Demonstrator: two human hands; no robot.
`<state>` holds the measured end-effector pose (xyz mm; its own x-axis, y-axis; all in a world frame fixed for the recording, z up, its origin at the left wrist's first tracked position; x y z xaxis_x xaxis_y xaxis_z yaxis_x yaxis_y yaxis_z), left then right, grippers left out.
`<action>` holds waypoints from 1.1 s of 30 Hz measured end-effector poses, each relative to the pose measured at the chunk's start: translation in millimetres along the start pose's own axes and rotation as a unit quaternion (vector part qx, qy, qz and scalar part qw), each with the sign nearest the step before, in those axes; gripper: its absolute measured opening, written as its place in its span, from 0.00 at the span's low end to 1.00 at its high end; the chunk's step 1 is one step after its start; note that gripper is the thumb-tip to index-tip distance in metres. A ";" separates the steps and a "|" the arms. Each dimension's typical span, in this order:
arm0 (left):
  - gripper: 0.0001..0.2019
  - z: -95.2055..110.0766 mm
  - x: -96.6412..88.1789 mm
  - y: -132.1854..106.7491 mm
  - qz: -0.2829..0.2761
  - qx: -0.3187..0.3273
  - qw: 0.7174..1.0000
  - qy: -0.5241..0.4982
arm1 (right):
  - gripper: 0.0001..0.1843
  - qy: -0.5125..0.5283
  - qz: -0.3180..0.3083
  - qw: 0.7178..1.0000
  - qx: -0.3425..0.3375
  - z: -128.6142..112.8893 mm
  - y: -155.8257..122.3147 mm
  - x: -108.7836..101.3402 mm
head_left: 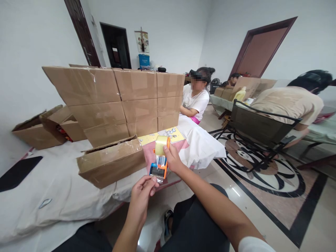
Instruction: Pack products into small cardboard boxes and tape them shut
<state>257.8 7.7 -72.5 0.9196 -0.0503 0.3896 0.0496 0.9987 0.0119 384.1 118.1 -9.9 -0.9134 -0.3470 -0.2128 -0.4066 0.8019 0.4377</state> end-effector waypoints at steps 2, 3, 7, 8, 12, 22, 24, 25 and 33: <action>0.17 2.8 0.4 -1.0 -0.004 0.001 1.000 0.006 | 0.23 -0.006 -0.012 1.000 -0.005 1.3 -1.3 -0.2; 0.17 3.4 0.8 -1.4 -0.009 -0.003 1.000 0.011 | 0.23 -0.009 -0.009 1.000 -0.008 1.1 -1.5 -1.2; 0.18 2.5 2.3 -2.7 -0.025 -0.032 0.999 0.028 | 0.23 -0.090 0.006 0.993 -0.071 -9.4 -0.3 -8.4; 0.18 2.7 2.8 -3.2 -0.028 -0.036 0.998 0.030 | 0.23 -0.113 0.007 0.990 -0.087 -13.0 0.0 -10.1; 0.18 7.9 5.6 -6.2 -0.038 -0.030 0.998 0.036 | 0.24 -0.121 0.026 0.989 -0.086 -22.5 -0.2 -14.6; 0.15 11.6 9.6 -11.8 -0.029 0.005 0.999 0.041 | 0.25 -0.052 0.040 0.997 -0.047 -21.2 -0.9 -10.5; 0.14 11.3 9.4 -12.4 -0.028 0.007 0.999 0.042 | 0.25 -0.041 0.041 0.997 -0.047 -20.1 -0.7 -9.4; 0.14 11.3 9.4 -12.8 -0.029 0.006 0.999 0.044 | 0.25 -0.039 0.040 0.997 -0.049 -20.0 -0.6 -8.9; 0.12 12.4 9.6 -16.0 -0.012 0.015 0.999 0.040 | 0.25 -0.011 0.050 0.998 -0.028 -13.7 1.1 -4.9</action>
<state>261.0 -8.7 -57.4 0.9465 -0.0731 0.3144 0.0610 0.9970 0.0481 387.9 114.0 3.6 -0.9491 -0.2556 -0.1842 -0.3145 0.8037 0.5051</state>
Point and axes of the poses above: each hand's wrist, its own y-axis towards the middle knuckle, its own x-axis out of the palm, z = x × y, the point moved 3 cm from there along y, towards the middle knuckle, and after that the axes turned 14 degrees about -z, right-handed, at the moved point
